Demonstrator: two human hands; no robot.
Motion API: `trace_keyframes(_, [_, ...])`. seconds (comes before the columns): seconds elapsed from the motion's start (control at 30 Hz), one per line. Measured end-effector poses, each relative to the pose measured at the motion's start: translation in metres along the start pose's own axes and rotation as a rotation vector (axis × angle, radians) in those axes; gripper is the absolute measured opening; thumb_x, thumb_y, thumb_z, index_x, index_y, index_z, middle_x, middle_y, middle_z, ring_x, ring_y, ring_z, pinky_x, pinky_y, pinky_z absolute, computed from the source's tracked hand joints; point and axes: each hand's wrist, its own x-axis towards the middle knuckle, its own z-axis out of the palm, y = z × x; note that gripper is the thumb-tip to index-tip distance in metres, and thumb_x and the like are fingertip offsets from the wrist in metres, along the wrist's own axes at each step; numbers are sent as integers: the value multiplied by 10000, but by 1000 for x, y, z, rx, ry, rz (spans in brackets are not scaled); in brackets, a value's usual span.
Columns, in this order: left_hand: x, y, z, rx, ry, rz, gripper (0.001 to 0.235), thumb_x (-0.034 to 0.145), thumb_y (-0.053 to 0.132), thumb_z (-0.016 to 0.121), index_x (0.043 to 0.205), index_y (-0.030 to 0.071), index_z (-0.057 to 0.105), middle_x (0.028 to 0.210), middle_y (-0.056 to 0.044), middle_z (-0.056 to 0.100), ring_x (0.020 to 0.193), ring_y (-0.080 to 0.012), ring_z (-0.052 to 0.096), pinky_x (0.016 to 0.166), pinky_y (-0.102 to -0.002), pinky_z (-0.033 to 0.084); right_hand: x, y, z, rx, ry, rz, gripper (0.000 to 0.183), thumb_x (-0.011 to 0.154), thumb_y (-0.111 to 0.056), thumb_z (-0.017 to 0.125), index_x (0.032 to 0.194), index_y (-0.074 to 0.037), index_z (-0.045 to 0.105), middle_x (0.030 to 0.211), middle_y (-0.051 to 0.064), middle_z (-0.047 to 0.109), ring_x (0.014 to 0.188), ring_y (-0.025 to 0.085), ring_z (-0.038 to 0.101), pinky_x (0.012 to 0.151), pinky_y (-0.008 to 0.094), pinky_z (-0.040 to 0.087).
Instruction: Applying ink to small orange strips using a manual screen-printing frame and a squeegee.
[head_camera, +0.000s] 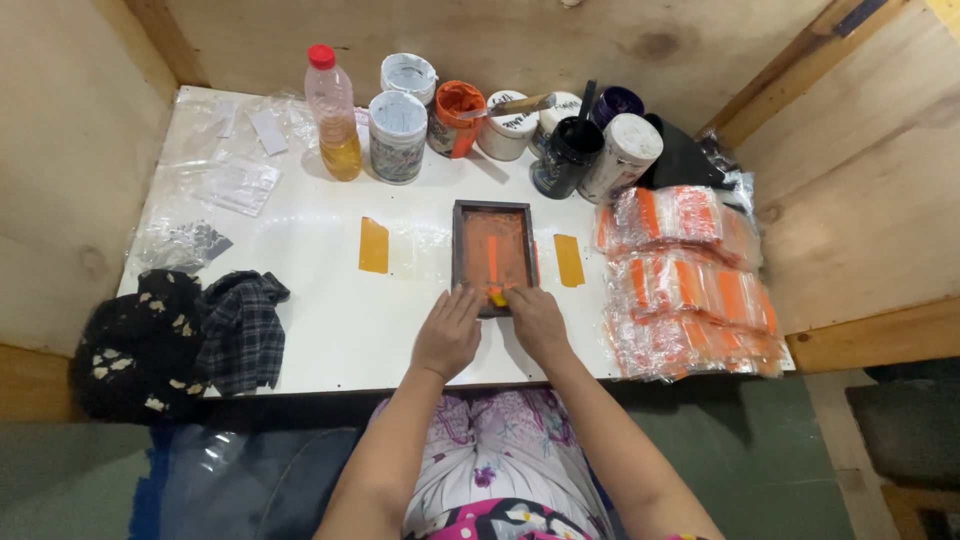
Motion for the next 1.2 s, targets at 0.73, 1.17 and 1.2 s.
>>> trace_keyframes(0.73, [72, -20, -70, 89, -816, -507, 505, 1032, 269, 340, 1525, 271, 447, 1650, 10, 338, 1555, -218, 218, 1283, -490, 103, 2, -9, -38, 446, -15, 893, 381, 915, -339, 734, 1190, -76, 727, 889, 109, 764, 784, 253, 759, 651, 346, 594])
trace_keyframes(1.17, [81, -17, -78, 62, -834, -551, 509, 1017, 256, 356, 1511, 254, 479, 1647, 5, 350, 1558, -228, 217, 1282, -494, 107, 1, -4, -33, 469, -113, 955, 303, 972, -326, 633, 1099, -92, 778, 775, 115, 752, 788, 305, 741, 683, 423, 568])
trace_keyframes(1.2, [80, -17, -77, 59, -830, -550, 508, 1016, 255, 358, 1509, 254, 481, 1646, 5, 351, 1558, -231, 218, 1283, -497, 109, 1, -4, -35, 506, -96, 944, 305, 972, -301, 632, 1094, -62, 778, 781, 149, 751, 807, 341, 740, 693, 442, 570])
